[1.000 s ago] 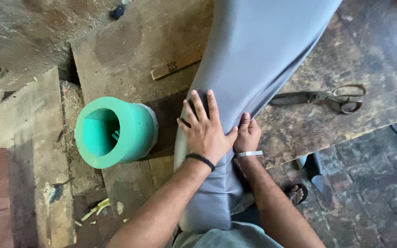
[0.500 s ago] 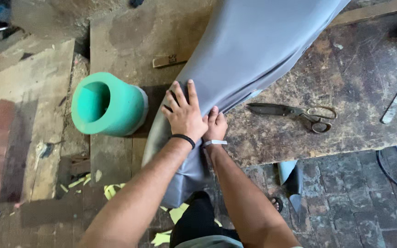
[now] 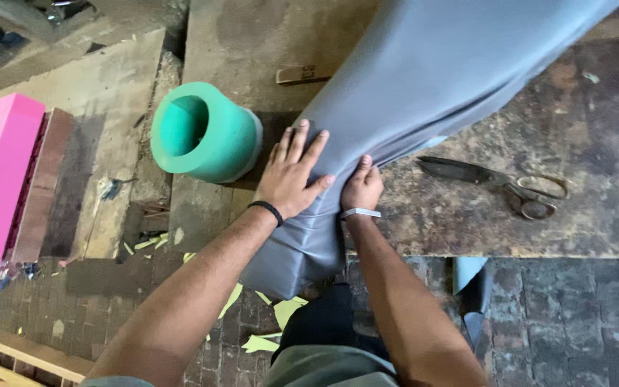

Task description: The person stretches and smooths gray upholstery fabric over a curved chair frame, then uses a pneumatic staple gun to secure the fabric along the edges. The person repeatedly trims excess fabric with scissors and re-staples sections to achieve a tight fit.

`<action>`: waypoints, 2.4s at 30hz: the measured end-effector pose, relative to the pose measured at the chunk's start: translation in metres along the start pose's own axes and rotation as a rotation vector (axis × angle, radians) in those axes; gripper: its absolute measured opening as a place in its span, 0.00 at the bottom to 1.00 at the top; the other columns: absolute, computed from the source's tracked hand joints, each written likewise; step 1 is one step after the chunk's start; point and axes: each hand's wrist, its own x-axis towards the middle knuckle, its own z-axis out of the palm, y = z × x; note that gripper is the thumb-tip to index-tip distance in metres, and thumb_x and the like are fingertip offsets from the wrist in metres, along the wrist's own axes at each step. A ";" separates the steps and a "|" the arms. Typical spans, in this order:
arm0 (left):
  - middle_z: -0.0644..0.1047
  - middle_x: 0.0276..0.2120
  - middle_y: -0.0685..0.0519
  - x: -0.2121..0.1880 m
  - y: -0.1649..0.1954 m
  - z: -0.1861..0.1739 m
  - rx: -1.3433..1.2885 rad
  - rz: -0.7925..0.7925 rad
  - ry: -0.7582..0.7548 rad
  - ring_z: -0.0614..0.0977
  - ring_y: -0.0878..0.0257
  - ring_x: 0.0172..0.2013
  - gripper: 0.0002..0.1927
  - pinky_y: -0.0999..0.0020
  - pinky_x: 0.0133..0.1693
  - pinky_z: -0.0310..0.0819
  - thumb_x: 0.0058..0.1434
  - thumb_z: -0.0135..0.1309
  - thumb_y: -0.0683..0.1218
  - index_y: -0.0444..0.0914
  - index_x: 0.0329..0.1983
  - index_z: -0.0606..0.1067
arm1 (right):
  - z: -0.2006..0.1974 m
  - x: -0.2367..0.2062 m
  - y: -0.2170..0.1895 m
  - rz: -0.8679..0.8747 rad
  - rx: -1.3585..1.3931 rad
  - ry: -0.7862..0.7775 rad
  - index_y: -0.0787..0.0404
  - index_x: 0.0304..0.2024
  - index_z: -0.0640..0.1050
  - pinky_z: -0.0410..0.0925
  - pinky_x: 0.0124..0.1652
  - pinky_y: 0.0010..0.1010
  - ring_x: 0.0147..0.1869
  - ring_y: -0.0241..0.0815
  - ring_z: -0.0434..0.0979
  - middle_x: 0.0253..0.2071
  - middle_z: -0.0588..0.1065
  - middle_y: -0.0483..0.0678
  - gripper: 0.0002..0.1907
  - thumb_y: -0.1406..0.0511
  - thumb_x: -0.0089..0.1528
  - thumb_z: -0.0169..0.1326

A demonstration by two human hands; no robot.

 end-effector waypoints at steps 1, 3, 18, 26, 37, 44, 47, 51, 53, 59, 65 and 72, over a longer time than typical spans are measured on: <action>0.48 0.78 0.41 0.000 -0.008 0.000 -0.063 0.023 0.011 0.52 0.36 0.75 0.43 0.41 0.70 0.51 0.66 0.53 0.67 0.53 0.80 0.53 | 0.002 -0.001 0.000 -0.024 0.020 -0.016 0.70 0.35 0.77 0.71 0.38 0.39 0.33 0.42 0.75 0.29 0.79 0.58 0.30 0.49 0.72 0.42; 0.47 0.80 0.42 0.005 -0.020 -0.006 -0.202 0.088 0.028 0.51 0.36 0.77 0.40 0.42 0.72 0.50 0.68 0.51 0.67 0.55 0.81 0.54 | 0.005 -0.003 0.003 -0.069 0.051 -0.026 0.70 0.38 0.78 0.72 0.40 0.36 0.35 0.38 0.77 0.32 0.81 0.55 0.30 0.49 0.72 0.42; 0.43 0.77 0.43 0.076 0.035 -0.027 0.102 0.321 -0.110 0.47 0.41 0.75 0.50 0.28 0.69 0.41 0.55 0.61 0.65 0.65 0.77 0.49 | -0.064 -0.044 -0.008 0.844 0.389 -0.355 0.62 0.42 0.80 0.67 0.35 0.31 0.36 0.38 0.74 0.34 0.77 0.47 0.22 0.50 0.61 0.55; 0.45 0.77 0.46 0.079 0.038 -0.021 0.110 0.304 -0.051 0.49 0.43 0.75 0.48 0.29 0.69 0.42 0.55 0.61 0.67 0.65 0.76 0.51 | -0.032 -0.067 0.023 0.324 0.209 -0.116 0.63 0.27 0.76 0.52 0.24 0.26 0.25 0.28 0.57 0.23 0.66 0.35 0.21 0.54 0.67 0.58; 0.50 0.77 0.46 0.070 0.038 -0.010 0.016 0.340 -0.016 0.52 0.41 0.75 0.44 0.32 0.71 0.44 0.60 0.57 0.69 0.60 0.77 0.55 | -0.067 -0.088 0.087 0.142 -0.066 -0.138 0.66 0.24 0.76 0.58 0.23 0.28 0.25 0.28 0.58 0.17 0.65 0.39 0.24 0.55 0.67 0.58; 0.48 0.79 0.35 0.027 0.002 -0.030 -0.222 0.255 -0.023 0.51 0.36 0.78 0.39 0.42 0.75 0.48 0.74 0.44 0.61 0.41 0.81 0.49 | -0.052 -0.087 0.123 0.019 -0.141 -0.129 0.68 0.27 0.76 0.65 0.26 0.33 0.24 0.32 0.65 0.17 0.70 0.46 0.24 0.55 0.69 0.53; 0.48 0.76 0.30 -0.022 0.020 -0.020 -0.042 0.196 -0.042 0.50 0.34 0.75 0.41 0.40 0.73 0.45 0.71 0.43 0.60 0.34 0.79 0.49 | -0.047 -0.088 0.130 0.112 -0.173 -0.135 0.69 0.25 0.75 0.65 0.27 0.34 0.25 0.33 0.65 0.16 0.69 0.49 0.26 0.55 0.70 0.53; 0.48 0.75 0.30 -0.038 0.026 -0.007 0.098 0.144 -0.118 0.50 0.35 0.75 0.43 0.40 0.72 0.41 0.68 0.45 0.60 0.32 0.77 0.50 | -0.032 -0.084 0.137 0.142 -0.021 -0.145 0.69 0.27 0.77 0.66 0.27 0.32 0.27 0.31 0.65 0.19 0.72 0.45 0.25 0.55 0.71 0.51; 0.47 0.75 0.29 -0.036 0.029 -0.009 -0.072 0.185 -0.041 0.48 0.33 0.74 0.47 0.35 0.70 0.40 0.67 0.46 0.63 0.29 0.76 0.49 | -0.022 -0.082 0.140 0.181 0.088 -0.164 0.69 0.29 0.78 0.66 0.28 0.30 0.27 0.30 0.67 0.20 0.73 0.43 0.25 0.55 0.71 0.50; 0.48 0.76 0.38 -0.034 0.055 -0.015 0.105 -0.008 -0.163 0.48 0.41 0.75 0.46 0.23 0.65 0.35 0.58 0.49 0.61 0.36 0.76 0.53 | -0.011 -0.077 0.154 0.222 0.241 -0.246 0.68 0.32 0.81 0.68 0.28 0.28 0.28 0.30 0.72 0.24 0.78 0.43 0.26 0.53 0.71 0.48; 0.50 0.74 0.36 -0.029 0.070 -0.003 0.157 -0.159 0.028 0.49 0.38 0.73 0.42 0.18 0.60 0.41 0.62 0.51 0.62 0.45 0.76 0.54 | -0.016 -0.053 0.133 0.191 -0.135 -0.420 0.70 0.26 0.80 0.67 0.27 0.34 0.23 0.39 0.71 0.20 0.76 0.55 0.32 0.48 0.70 0.50; 0.44 0.78 0.38 -0.016 0.082 -0.019 0.378 -0.328 -0.221 0.48 0.38 0.74 0.49 0.25 0.63 0.47 0.56 0.53 0.60 0.51 0.79 0.47 | -0.158 0.092 0.045 -0.396 -1.119 -0.660 0.55 0.40 0.82 0.73 0.37 0.47 0.35 0.56 0.81 0.30 0.80 0.55 0.11 0.63 0.55 0.56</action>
